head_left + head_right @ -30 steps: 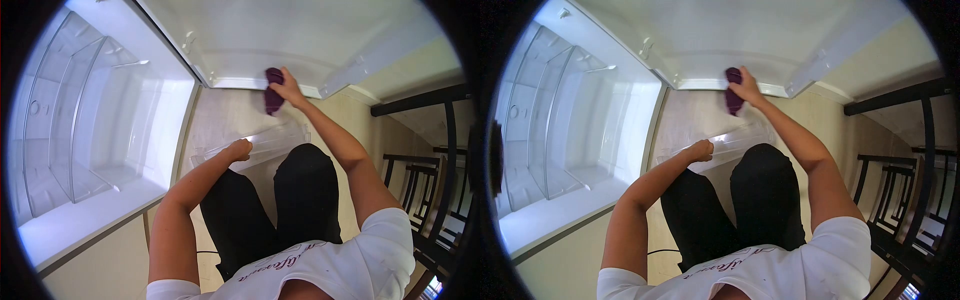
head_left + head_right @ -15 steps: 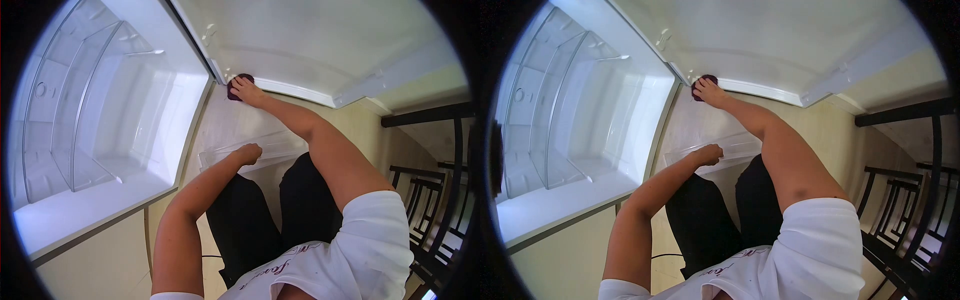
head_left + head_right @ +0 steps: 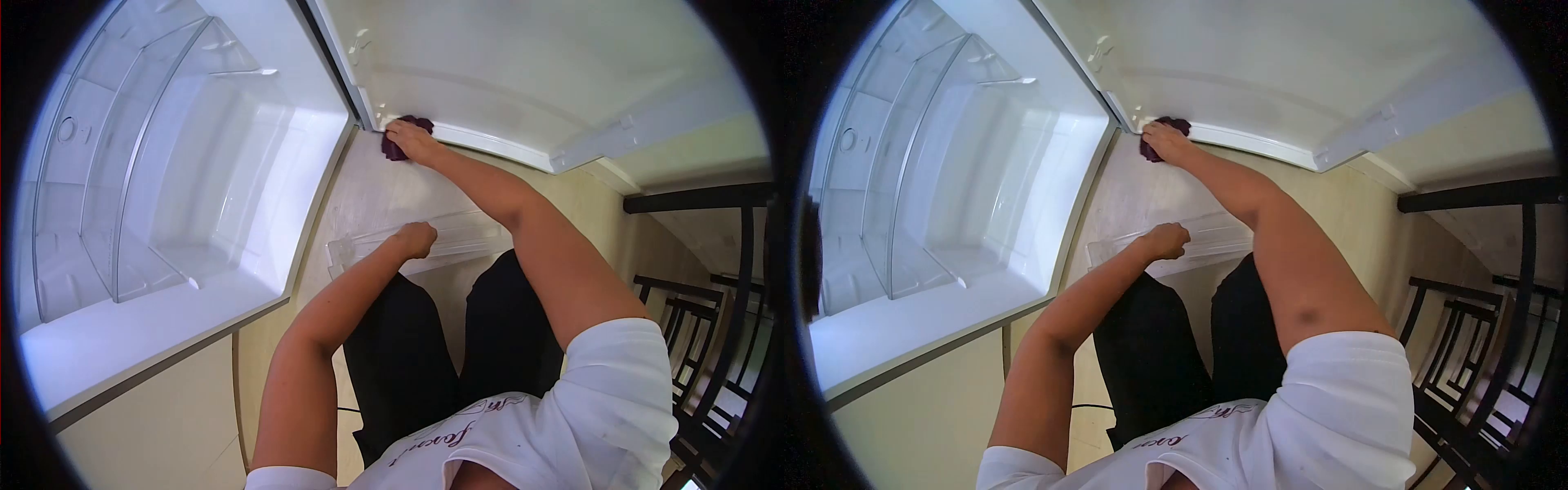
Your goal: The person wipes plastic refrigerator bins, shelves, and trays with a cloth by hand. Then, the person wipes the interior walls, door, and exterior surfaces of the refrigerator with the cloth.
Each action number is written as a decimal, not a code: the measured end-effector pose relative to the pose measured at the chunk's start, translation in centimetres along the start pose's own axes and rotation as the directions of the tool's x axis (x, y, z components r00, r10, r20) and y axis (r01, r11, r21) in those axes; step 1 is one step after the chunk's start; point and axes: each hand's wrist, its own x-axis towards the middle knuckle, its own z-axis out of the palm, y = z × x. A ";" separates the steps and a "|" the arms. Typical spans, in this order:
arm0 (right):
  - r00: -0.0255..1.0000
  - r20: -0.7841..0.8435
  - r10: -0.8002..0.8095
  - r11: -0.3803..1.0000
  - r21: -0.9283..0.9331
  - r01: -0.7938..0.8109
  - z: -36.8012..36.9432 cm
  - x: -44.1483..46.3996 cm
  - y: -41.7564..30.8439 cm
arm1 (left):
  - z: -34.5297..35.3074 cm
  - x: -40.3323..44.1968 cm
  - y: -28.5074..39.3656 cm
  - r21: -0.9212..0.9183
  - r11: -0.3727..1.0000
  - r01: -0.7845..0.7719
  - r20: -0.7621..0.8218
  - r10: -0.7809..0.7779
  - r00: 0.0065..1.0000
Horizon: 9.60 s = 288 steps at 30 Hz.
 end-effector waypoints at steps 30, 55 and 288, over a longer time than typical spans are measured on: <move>0.729 -0.679 0.088 0.522 -0.592 -0.614 -20.7 -18.3 7.7 | -23.5 -3.9 -8.9 -0.649 0.753 -0.109 -0.761 -0.643 0.090; 0.567 -0.314 0.761 0.296 -0.611 -0.735 -7.9 -20.4 7.3 | -23.9 -3.5 -10.0 -0.673 0.722 -0.162 -0.738 -0.640 0.216; -0.228 0.357 0.906 -0.064 0.648 0.759 -3.7 -23.5 16.6 | -36.7 -12.6 20.5 0.591 0.427 0.685 -0.635 0.770 0.068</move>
